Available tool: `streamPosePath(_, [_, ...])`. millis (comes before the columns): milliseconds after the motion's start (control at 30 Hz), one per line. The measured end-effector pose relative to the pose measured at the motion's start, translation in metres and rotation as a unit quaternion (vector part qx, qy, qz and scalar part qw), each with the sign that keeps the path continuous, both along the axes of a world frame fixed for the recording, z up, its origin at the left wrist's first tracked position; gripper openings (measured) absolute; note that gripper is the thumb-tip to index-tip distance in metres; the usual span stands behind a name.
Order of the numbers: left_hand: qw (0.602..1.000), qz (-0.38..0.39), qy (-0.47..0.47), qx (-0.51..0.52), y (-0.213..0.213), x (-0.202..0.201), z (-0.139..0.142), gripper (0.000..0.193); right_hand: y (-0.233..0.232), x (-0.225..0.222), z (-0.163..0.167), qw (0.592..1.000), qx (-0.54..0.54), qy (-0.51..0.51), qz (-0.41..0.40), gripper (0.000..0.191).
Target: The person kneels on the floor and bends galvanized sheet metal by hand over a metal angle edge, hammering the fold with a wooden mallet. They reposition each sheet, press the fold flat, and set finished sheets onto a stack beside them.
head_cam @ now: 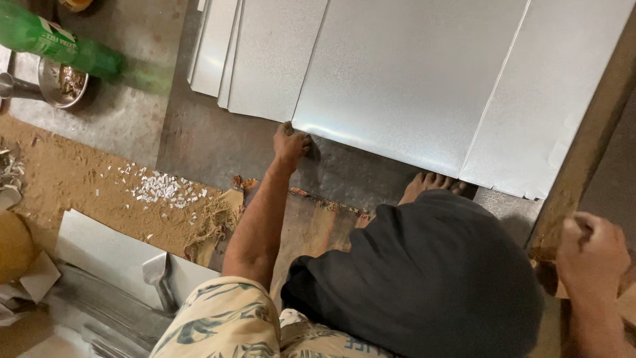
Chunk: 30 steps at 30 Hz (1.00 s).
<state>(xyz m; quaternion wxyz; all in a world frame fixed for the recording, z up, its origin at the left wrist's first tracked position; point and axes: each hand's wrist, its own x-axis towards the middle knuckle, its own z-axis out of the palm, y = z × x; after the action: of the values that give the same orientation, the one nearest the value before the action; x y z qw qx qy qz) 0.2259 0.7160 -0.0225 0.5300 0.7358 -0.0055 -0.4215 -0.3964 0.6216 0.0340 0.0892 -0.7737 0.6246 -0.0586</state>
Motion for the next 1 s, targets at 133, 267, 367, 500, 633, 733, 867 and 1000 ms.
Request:
streamPosePath(133, [0.996, -0.037, -0.036, 0.066, -0.001, 0.013, 0.012, 0.055, -0.014, 0.084, 0.018, 0.993, -0.039, -0.041, 0.101, 0.019])
streamPosePath(267, [0.997, 0.060, 0.029, -0.050, -0.004, 0.010, 0.033, 0.049, -0.009, 0.149, 0.048, 0.984, -0.042, -0.039, 0.169, 0.032])
streamPosePath(367, [0.989, 0.035, 0.060, -0.134, -0.015, -0.018, 0.058, 0.041, -0.011, 0.167, 0.060, 0.985, -0.019, -0.027, 0.167, 0.043])
streamPosePath(500, [0.953, -0.158, -0.167, -0.197, -0.058, -0.068, 0.127, 0.016, -0.014, 0.160, 0.062, 0.984, -0.063, -0.007, 0.166, 0.046])
streamPosePath(633, [0.828, -0.247, -0.361, -0.352, -0.099, -0.117, 0.241, 0.026, -0.008, 0.151, 0.063, 0.994, -0.084, 0.007, 0.074, 0.057])
streamPosePath(733, [0.709, -0.328, -0.472, -0.408, -0.108, -0.171, 0.318, 0.017, -0.003, 0.146, 0.063, 0.990, -0.115, -0.069, 0.040, 0.047])
streamPosePath(867, [0.476, -0.475, -0.528, -0.519, -0.149, -0.247, 0.375, 0.028, -0.008, 0.123, 0.053, 0.969, -0.130, -0.208, -0.019, 0.050])
streamPosePath(1000, [0.248, -0.510, -0.532, -0.628, -0.231, -0.321, 0.367, 0.053, -0.028, 0.082, 0.033, 0.923, -0.132, -0.355, -0.064, 0.042])
